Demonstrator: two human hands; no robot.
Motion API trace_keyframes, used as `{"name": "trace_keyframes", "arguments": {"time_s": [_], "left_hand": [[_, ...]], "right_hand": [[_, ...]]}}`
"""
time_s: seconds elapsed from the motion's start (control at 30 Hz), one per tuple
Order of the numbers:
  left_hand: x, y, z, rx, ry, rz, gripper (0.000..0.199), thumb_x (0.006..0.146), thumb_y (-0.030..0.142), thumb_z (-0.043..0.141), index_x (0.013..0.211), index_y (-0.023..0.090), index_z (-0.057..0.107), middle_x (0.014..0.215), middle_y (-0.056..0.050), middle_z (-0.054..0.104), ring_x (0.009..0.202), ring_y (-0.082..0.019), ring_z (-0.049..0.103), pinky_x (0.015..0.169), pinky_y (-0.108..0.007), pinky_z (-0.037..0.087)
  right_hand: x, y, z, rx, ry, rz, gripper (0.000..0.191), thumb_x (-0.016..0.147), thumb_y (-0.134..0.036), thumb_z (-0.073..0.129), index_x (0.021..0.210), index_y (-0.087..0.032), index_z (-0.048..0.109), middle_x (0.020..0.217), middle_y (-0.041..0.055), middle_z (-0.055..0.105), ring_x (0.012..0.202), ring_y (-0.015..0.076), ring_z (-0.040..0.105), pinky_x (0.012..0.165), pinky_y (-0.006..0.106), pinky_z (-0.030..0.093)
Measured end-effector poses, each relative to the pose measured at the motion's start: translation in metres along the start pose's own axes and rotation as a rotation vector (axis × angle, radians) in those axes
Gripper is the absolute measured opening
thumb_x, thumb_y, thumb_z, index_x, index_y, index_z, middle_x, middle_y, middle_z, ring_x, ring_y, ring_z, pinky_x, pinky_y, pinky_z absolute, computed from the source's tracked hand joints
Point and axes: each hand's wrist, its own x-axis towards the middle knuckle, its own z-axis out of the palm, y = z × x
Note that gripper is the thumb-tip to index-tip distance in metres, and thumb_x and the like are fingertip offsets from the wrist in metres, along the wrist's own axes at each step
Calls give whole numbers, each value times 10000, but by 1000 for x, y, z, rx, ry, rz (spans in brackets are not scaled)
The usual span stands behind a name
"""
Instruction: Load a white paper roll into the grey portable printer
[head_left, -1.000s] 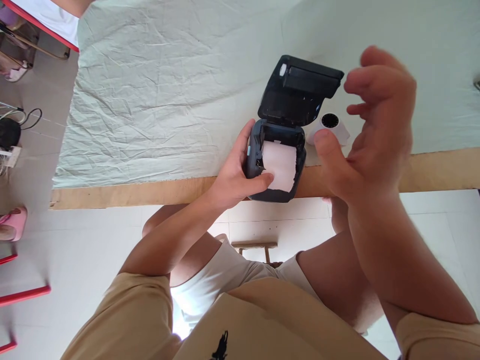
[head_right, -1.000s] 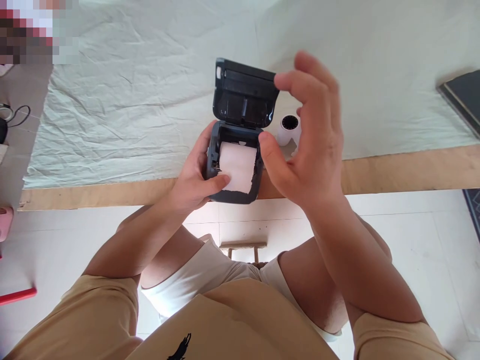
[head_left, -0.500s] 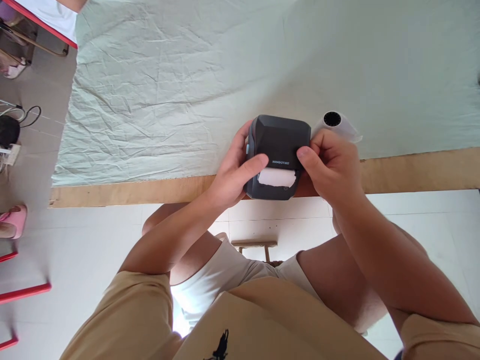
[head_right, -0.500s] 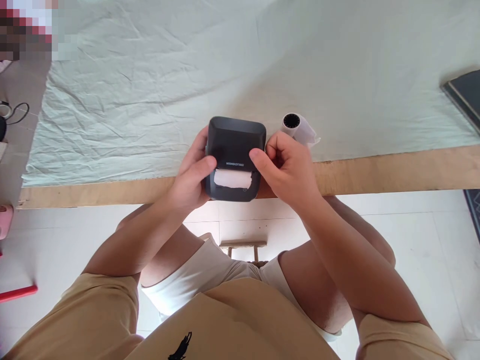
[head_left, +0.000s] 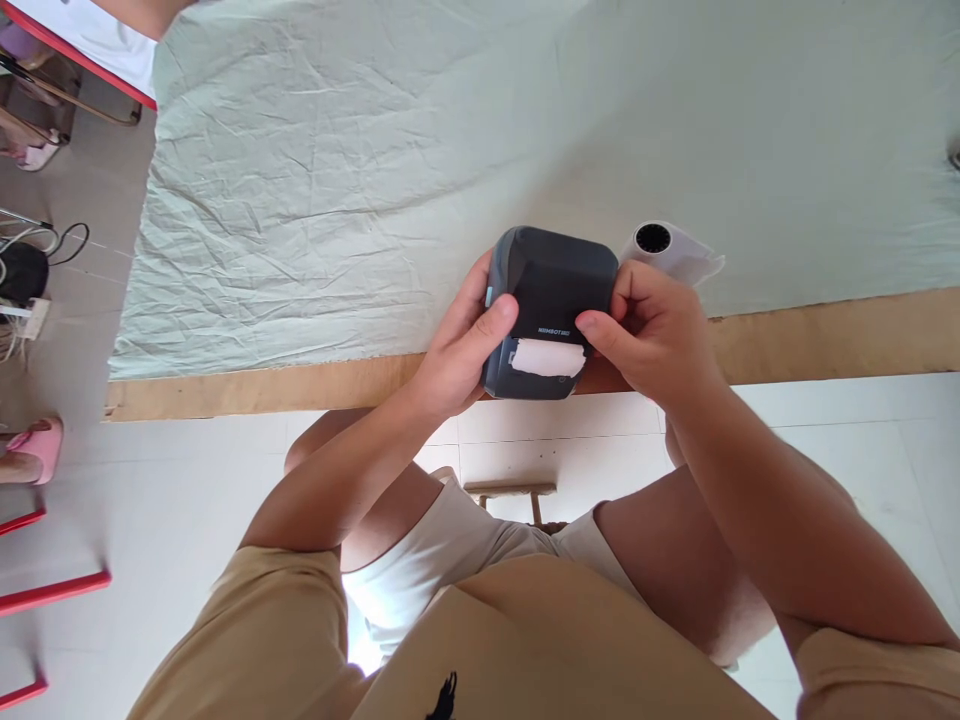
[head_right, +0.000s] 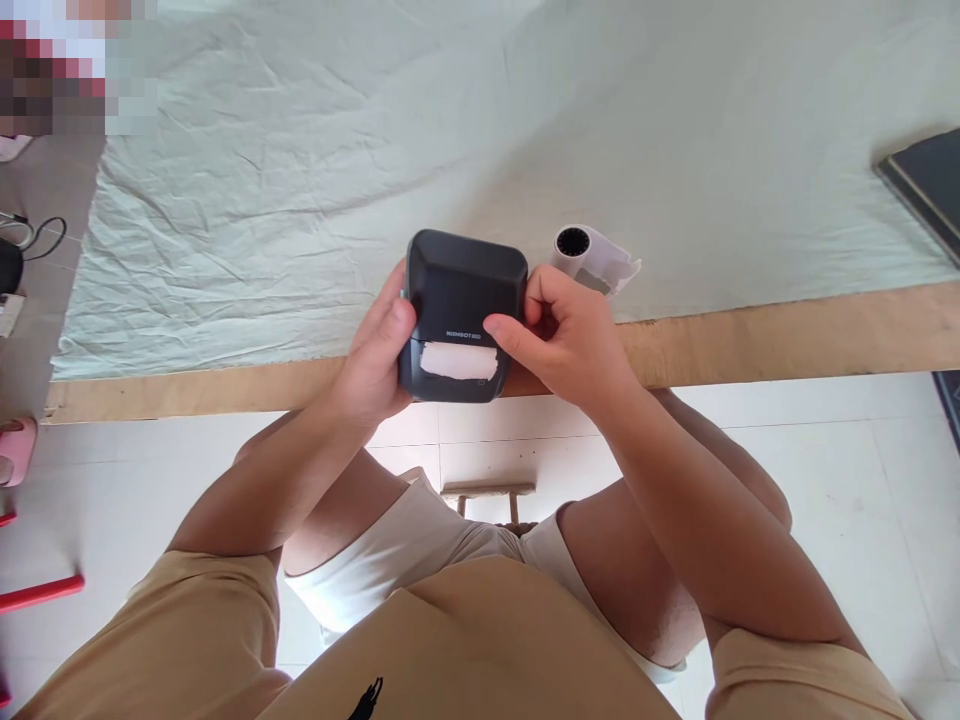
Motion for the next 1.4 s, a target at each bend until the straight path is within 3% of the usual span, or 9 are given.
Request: {"name": "trace_keyframes", "arguments": {"time_s": [0.17, 0.3, 0.53, 0.73, 0.9, 1.0, 1.13, 1.23, 1.4], "left_hand": [[8, -8, -1, -38, 63, -10, 529, 1071, 820, 757, 1229, 316, 782, 1336, -72, 899, 1572, -367, 787, 1127, -460, 771], [11, -8, 0, -97, 107, -108, 483, 1101, 751, 735, 1036, 272, 741, 1102, -85, 905, 1430, -389, 868, 1061, -501, 803], [10, 3, 7, -135, 132, -97, 430, 1197, 488, 674, 840, 249, 681, 683, -8, 688, 1080, -309, 938, 888, -388, 788], [12, -1, 5, -155, 116, -153, 539, 1191, 728, 600, 1073, 249, 819, 972, -62, 884, 1233, -325, 920, 941, -421, 765], [9, -9, -4, -90, 29, -83, 531, 1019, 762, 864, 1176, 258, 809, 988, -37, 862, 919, -259, 876, 690, -330, 646], [7, -9, -5, -42, 21, -64, 545, 999, 764, 898, 1150, 251, 792, 913, -20, 814, 788, -225, 806, 631, -325, 590], [6, -6, 0, -24, 14, -19, 546, 955, 744, 962, 1036, 241, 767, 869, -5, 776, 747, -197, 759, 655, -316, 579], [6, -3, 0, -26, -1, -31, 544, 923, 719, 998, 1005, 240, 754, 875, -4, 782, 760, -190, 750, 685, -313, 588], [5, -2, -1, -9, -16, -43, 569, 906, 730, 1005, 1010, 234, 747, 909, -28, 804, 843, -222, 789, 734, -330, 621]], "right_hand": [[-6, 6, 1, 49, -40, -9, 497, 1107, -551, 761, 873, -296, 405, 681, -52, 482, 565, 138, 358, 517, 338, 298], [-8, 4, -2, 146, -86, 40, 565, 975, -563, 910, 911, -311, 408, 711, -75, 486, 567, 123, 378, 484, 309, 279], [-8, 3, -3, 210, -75, 1, 547, 935, -458, 1020, 941, -312, 493, 716, -93, 533, 559, 110, 450, 448, 263, 368], [-3, -11, 3, 141, 235, -168, 425, 1092, -590, 886, 986, -317, 578, 697, -89, 554, 515, 129, 611, 390, 257, 385], [12, -28, 7, -32, 449, -216, 419, 1124, -670, 789, 1006, -322, 588, 854, -13, 752, 653, 169, 729, 455, 299, 467], [14, -35, 4, -328, 304, -168, 248, 1128, -525, 721, 1011, -315, 659, 956, 7, 836, 685, 178, 698, 557, 356, 504], [14, -47, -5, -698, 61, -174, 160, 1068, -259, 657, 965, -283, 777, 750, -8, 731, 640, 170, 573, 611, 364, 357], [16, -54, -13, -732, -100, -176, 199, 1017, -273, 686, 1109, -288, 862, 734, -8, 709, 648, 183, 573, 610, 351, 303], [18, -68, -21, -590, -276, -84, 279, 952, -252, 708, 1170, -298, 875, 762, -6, 730, 658, 196, 610, 626, 359, 409]]}}
